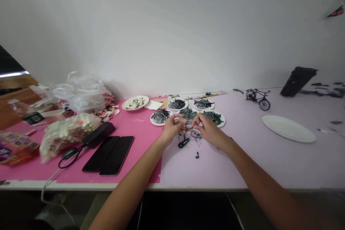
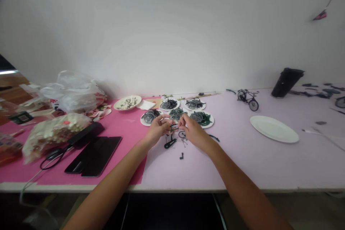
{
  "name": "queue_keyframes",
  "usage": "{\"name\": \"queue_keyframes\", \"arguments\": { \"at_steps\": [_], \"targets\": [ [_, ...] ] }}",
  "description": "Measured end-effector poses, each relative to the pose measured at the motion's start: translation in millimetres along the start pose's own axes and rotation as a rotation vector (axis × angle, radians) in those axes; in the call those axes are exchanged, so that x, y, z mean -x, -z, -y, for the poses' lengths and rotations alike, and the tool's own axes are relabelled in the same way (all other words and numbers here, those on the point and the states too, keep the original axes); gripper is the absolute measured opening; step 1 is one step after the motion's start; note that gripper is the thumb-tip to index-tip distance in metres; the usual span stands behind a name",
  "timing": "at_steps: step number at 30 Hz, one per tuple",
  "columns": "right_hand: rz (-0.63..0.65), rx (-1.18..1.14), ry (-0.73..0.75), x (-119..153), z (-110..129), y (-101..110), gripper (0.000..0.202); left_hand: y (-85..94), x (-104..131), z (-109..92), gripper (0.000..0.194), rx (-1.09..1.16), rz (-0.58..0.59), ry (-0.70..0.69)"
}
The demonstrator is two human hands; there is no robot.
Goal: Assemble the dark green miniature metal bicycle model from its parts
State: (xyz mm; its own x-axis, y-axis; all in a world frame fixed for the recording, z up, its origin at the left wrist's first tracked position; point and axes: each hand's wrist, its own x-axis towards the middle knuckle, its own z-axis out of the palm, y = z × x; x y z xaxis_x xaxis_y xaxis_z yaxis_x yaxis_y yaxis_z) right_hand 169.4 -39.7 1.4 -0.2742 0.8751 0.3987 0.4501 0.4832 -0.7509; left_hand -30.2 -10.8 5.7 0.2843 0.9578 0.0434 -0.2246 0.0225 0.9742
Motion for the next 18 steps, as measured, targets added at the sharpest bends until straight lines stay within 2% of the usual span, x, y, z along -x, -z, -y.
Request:
{"name": "queue_keyframes", "arguments": {
  "at_steps": [9,18],
  "targets": [
    [-0.024,-0.061,-0.072,-1.0,-3.9,1.1,0.025,-5.7,5.7,-5.1,0.062,-0.092,0.022,-0.117],
    [-0.084,-0.099,-0.113,-0.5,-4.3,0.6,0.027,-6.7,8.1,-5.9,0.057,-0.115,0.095,-0.156]
  ]
}}
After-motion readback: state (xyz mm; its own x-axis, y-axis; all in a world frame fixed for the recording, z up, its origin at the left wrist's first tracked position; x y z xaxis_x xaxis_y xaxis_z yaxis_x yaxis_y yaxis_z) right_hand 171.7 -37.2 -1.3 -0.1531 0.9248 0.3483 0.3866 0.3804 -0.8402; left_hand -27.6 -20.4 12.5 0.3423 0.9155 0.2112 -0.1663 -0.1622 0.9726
